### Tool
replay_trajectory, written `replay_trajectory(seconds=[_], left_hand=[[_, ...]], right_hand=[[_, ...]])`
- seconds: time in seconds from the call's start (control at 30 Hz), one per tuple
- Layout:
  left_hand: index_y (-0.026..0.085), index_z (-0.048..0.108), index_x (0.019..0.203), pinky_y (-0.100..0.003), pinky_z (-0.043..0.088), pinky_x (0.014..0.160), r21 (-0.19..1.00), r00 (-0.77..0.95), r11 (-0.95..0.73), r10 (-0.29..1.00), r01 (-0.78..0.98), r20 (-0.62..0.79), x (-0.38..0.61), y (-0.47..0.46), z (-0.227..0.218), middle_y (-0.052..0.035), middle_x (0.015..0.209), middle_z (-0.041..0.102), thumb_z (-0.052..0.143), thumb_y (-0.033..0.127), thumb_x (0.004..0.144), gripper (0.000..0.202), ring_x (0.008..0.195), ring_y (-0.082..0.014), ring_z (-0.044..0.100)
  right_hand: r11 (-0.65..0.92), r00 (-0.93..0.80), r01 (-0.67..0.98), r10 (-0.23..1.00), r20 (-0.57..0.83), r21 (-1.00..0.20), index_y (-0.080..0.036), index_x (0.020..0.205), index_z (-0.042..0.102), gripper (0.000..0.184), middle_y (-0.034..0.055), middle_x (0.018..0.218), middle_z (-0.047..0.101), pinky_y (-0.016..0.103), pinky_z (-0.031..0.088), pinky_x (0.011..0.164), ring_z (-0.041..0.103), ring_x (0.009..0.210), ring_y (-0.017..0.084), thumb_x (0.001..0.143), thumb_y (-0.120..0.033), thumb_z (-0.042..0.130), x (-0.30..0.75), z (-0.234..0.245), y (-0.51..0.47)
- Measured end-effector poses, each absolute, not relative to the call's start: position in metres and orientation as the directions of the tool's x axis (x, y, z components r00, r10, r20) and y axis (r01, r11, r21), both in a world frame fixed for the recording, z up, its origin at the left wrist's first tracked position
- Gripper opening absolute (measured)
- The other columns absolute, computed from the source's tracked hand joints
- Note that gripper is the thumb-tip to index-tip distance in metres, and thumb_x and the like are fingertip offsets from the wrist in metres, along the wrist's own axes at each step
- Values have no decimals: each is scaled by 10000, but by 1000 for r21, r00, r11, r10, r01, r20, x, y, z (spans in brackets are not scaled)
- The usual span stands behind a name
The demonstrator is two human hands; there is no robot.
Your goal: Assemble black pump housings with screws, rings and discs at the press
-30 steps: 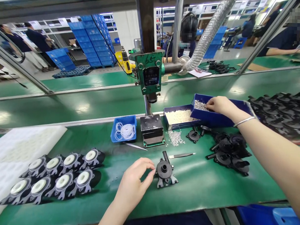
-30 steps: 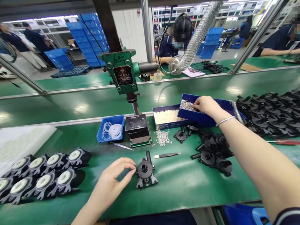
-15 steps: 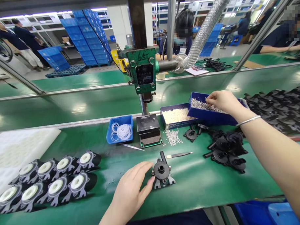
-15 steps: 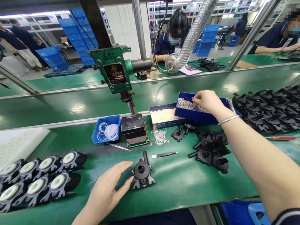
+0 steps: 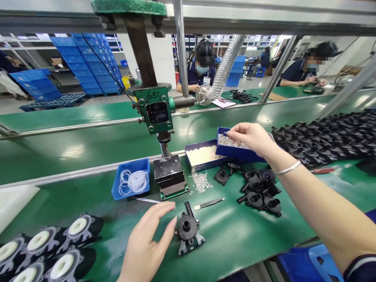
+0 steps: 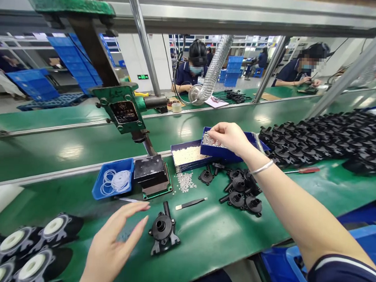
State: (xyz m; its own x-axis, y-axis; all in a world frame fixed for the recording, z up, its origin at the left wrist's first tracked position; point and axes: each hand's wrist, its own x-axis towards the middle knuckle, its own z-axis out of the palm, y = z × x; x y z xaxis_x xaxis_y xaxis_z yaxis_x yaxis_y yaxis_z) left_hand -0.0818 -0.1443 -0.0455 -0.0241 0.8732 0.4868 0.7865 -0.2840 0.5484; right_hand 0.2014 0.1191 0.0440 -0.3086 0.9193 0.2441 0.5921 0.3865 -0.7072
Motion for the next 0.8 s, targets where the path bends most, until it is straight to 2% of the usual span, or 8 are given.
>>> replay_trajectory(seconds=[0.1, 0.17, 0.23, 0.33, 0.37, 0.53, 0.63, 0.8], left_hand=[[270, 609, 1183, -355, 562, 955, 771, -148, -219, 915, 598, 374, -64, -127, -33, -36, 1119, 722, 647, 266, 917, 268, 1033, -192, 700], [263, 591, 1220, -351, 572, 939, 884, -183, -210, 934, 418, 308, -52, -119, -27, -33, 1105, 726, 671, 276, 905, 326, 997, -185, 712], [250, 640, 1143, -334, 578, 908, 914, -184, -244, 932, 324, 313, -43, -114, -23, -24, 1045, 732, 688, 267, 894, 254, 960, -178, 713], [226, 710, 897, -312, 574, 837, 879, -181, -302, 904, 368, 386, -41, -115, -20, -19, 915, 732, 695, 253, 888, 32, 882, -172, 698], [221, 713, 849, -313, 573, 820, 869, -184, -307, 898, 388, 399, -42, -117, -19, -22, 891, 731, 695, 255, 888, 55, 861, -174, 693], [220, 714, 885, -319, 559, 826, 842, -175, -260, 909, 473, 379, -60, -120, -21, -31, 929, 730, 661, 252, 911, 67, 878, -181, 688], [221, 707, 892, -306, 541, 838, 743, -24, -259, 938, 618, 346, -71, -118, -31, -25, 934, 722, 640, 201, 916, 74, 902, -174, 677], [209, 677, 915, -288, 541, 796, 609, 118, -269, 954, 746, 277, -78, -118, -51, -27, 948, 706, 578, 145, 938, 119, 879, -164, 673]], right_hand=[[376, -546, 241, 815, 196, -895, -156, 823, 688, 286, 27, 714, 705, 235, 496, 566, 599, 573, 112, 841, -440, 713, 179, 45, 70], [280, -697, 160, 711, 93, -946, -162, 828, 686, 286, 15, 695, 692, 237, 503, 577, 613, 589, 117, 852, -446, 709, 165, 41, 36], [195, -788, 152, 616, 1, -969, -169, 847, 686, 274, 6, 695, 686, 239, 506, 607, 630, 630, 125, 874, -441, 691, 153, 34, 8], [130, -831, 147, 554, -51, -981, -169, 871, 690, 266, 1, 699, 678, 239, 498, 618, 622, 644, 122, 889, -434, 681, 142, 23, -15], [103, -838, 139, 543, -61, -985, -165, 875, 692, 270, 4, 698, 680, 243, 503, 618, 621, 639, 122, 890, -435, 680, 139, 20, -17], [-8, -803, 33, 595, -32, -999, -147, 900, 706, 299, 50, 781, 740, 287, 562, 658, 662, 655, 139, 882, -444, 681, 131, 11, -10], [38, -733, 73, 680, -28, -997, -147, 919, 737, 300, 51, 791, 750, 295, 569, 692, 667, 663, 138, 853, -438, 708, 133, 8, -3], [64, -701, 149, 711, -60, -987, -166, 987, 764, 332, 20, 780, 708, 313, 588, 689, 662, 655, 139, 818, -449, 724, 143, -1, 0]])
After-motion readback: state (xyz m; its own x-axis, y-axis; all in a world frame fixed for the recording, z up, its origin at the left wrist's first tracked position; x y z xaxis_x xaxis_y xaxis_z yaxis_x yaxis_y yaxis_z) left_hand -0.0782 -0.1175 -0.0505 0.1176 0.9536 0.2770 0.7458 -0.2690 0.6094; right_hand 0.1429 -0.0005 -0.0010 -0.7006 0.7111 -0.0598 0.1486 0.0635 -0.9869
